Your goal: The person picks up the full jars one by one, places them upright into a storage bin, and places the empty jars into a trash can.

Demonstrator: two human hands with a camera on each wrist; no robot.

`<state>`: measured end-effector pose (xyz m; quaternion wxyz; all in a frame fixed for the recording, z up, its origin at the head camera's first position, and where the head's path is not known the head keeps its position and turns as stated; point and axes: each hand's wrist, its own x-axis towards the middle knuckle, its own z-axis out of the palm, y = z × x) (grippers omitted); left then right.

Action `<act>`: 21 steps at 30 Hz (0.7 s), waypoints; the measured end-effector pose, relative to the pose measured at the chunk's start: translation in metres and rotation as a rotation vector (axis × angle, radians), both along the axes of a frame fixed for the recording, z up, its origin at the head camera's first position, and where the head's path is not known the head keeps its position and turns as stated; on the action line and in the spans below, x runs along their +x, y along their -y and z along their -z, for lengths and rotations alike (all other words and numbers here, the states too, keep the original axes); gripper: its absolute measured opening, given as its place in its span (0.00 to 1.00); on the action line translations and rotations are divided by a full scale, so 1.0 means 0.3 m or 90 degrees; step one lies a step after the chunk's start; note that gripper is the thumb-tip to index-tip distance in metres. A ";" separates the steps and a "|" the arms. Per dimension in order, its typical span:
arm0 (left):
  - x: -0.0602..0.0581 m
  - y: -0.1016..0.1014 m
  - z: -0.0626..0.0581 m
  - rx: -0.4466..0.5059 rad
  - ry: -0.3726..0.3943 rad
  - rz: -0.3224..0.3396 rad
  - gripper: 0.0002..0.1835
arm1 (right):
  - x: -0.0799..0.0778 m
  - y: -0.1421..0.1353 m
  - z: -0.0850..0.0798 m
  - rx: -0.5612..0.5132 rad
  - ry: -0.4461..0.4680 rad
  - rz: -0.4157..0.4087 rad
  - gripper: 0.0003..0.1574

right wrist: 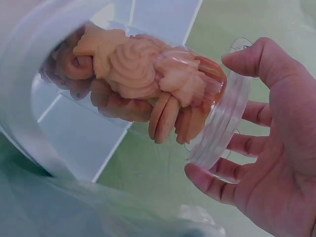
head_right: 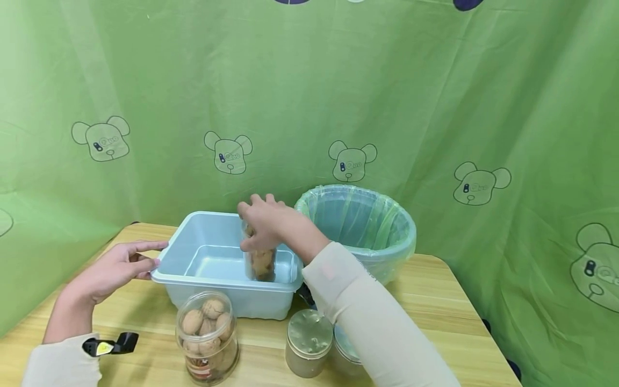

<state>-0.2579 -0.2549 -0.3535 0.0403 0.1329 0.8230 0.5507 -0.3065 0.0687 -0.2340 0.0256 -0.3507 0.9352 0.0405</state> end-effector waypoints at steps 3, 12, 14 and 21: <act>-0.001 0.000 0.001 0.002 0.000 0.001 0.30 | -0.002 0.002 0.023 0.006 0.003 0.000 0.38; 0.005 -0.005 -0.003 0.008 0.002 0.005 0.30 | -0.006 0.007 0.088 0.015 0.021 0.016 0.36; 0.006 -0.006 -0.003 0.008 0.001 0.007 0.30 | -0.007 0.007 0.097 0.018 0.023 0.014 0.36; 0.006 -0.006 0.000 0.003 0.002 0.000 0.30 | -0.009 0.008 0.112 0.019 0.016 0.011 0.37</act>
